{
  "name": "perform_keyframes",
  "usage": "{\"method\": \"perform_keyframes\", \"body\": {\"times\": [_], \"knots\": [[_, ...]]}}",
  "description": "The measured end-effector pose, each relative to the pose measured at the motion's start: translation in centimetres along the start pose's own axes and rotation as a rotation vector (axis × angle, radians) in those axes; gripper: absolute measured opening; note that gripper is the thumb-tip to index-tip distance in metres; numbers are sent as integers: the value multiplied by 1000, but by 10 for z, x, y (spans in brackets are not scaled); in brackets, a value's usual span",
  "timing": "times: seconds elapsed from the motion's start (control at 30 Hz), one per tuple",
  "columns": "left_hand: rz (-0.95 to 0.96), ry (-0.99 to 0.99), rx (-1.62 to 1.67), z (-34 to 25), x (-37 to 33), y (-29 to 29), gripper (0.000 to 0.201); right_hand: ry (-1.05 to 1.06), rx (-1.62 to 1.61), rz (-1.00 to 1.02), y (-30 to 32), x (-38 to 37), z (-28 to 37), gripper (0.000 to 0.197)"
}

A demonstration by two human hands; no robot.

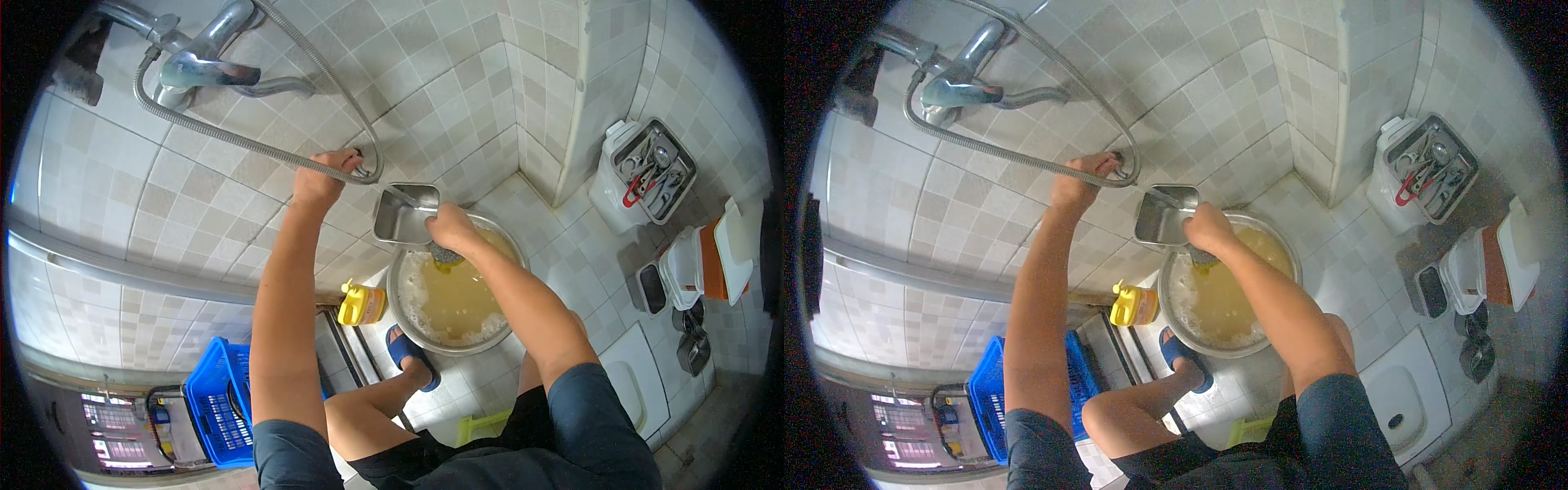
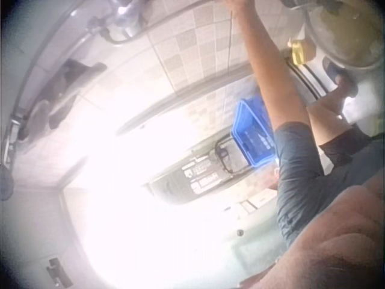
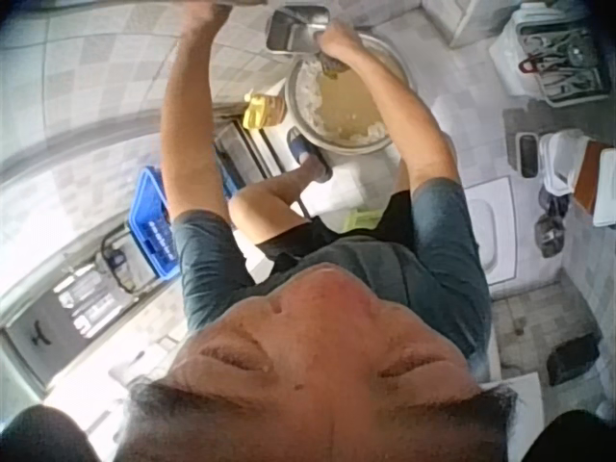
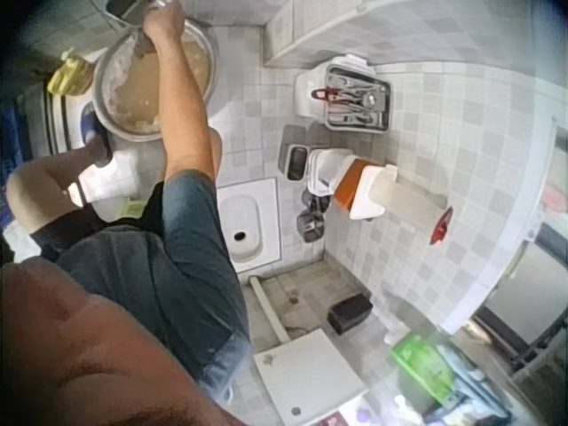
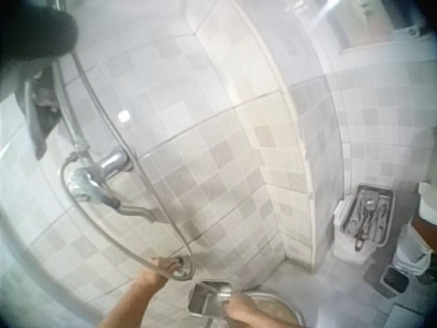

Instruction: The person empties a metal container into a toilet, carries a basket into a kitchen, opens a refrigerator, and then returns to a bathroom to wash the container in a basin of water using a scouring pad and a handheld sprayer.

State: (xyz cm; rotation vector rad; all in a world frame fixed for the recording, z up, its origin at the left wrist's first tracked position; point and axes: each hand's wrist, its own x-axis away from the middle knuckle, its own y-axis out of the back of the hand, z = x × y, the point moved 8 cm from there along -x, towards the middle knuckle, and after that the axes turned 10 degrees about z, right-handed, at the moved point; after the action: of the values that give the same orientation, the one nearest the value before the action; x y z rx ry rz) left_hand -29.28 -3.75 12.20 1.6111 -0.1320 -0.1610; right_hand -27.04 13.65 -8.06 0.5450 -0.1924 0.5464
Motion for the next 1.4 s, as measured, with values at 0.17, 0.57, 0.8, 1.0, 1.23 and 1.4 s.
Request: {"method": "perform_keyframes", "body": {"times": [0.17,0.57,0.8,1.0,1.23,1.4], "knots": [[15,93,-43,2,2,-2,30,-56,30,-16,2,5,-2,34],[-234,-17,82,-8,21,-3,26,10,83,-71,-14,-25,-5,30],[-250,139,144,9,70,-26,39,-54,239,-209,4,-3,-11,22],[-73,207,479,-18,164,-77,33,-52,448,84,-14,8,-47,28],[-36,344,799,-40,237,-112,28,-42,354,24,-13,10,-82,36],[130,390,632,-33,228,-140,28,-66,131,-110,-4,11,-99,40]]}}
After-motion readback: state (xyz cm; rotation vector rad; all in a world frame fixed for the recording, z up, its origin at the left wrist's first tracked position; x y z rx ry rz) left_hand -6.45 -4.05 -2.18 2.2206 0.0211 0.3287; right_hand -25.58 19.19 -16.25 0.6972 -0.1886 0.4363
